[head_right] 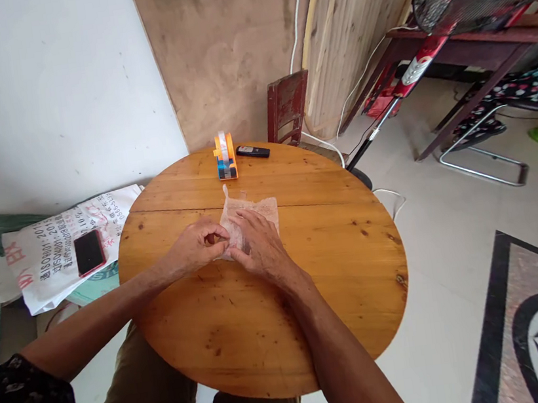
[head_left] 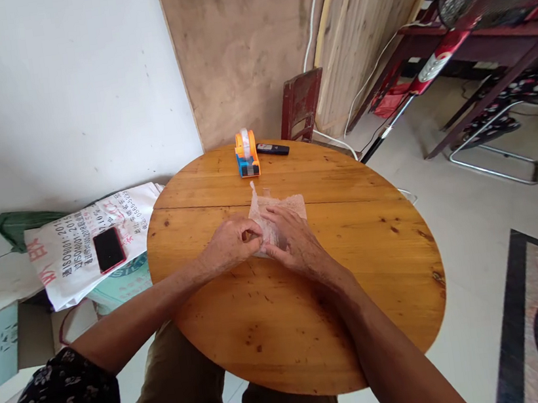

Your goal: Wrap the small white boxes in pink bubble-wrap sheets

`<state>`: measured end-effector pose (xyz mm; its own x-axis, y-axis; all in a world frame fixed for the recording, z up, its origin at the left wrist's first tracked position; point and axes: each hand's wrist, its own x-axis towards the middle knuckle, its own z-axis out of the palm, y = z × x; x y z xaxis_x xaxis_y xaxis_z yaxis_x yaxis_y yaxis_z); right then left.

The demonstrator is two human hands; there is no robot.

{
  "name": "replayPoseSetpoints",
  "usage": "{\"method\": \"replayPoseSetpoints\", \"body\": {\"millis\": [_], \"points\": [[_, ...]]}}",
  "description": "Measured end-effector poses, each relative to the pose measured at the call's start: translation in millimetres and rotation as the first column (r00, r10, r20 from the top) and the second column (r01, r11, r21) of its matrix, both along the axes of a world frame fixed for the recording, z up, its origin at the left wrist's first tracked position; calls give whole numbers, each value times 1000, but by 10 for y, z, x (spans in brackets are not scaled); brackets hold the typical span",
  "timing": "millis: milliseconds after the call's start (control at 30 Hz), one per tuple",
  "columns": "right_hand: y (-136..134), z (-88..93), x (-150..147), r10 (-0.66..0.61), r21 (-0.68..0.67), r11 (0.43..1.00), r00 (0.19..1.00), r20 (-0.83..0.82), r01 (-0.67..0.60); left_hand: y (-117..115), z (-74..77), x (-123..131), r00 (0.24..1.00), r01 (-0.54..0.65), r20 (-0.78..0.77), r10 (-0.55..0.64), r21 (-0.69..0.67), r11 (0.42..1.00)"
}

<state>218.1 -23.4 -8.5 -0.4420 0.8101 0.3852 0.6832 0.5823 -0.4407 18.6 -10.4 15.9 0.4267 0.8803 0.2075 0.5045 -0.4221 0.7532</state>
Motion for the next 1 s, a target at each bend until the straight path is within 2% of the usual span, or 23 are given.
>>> {"method": "replayPoseSetpoints", "body": {"millis": [100,200,300,367,467,567,633,733,833,1000], "points": [[9,28,28,-3,-24,1000,1000,-9,2,-46,-91,10,999,-6,38,0,160,987],[8,140,111,-34,-71,997,999,-40,31,-72,-189,28,997,-10,78,-14,302,953],[-40,293,265,-170,-138,977,983,-65,160,-73,-262,43,997,-5,76,-29,414,910],[-111,361,385,-308,-196,934,951,-21,298,-68,-283,45,998,12,55,-42,460,888],[-254,370,512,-460,-302,826,879,125,476,-62,-282,42,998,33,38,-60,493,869],[-356,308,504,-540,-375,736,823,178,564,-59,-274,43,995,54,43,-87,494,868],[-368,262,430,-579,-384,712,801,153,588,-58,-274,46,994,73,35,-103,484,872],[-328,194,295,-600,-386,704,790,124,596,-51,-285,51,992,95,24,-122,494,864],[-294,112,213,-594,-385,727,802,62,568,-35,-307,55,990,97,33,-134,529,843],[-328,56,117,-559,-408,806,778,-285,430,13,-345,68,983,104,62,-175,597,796]]}}
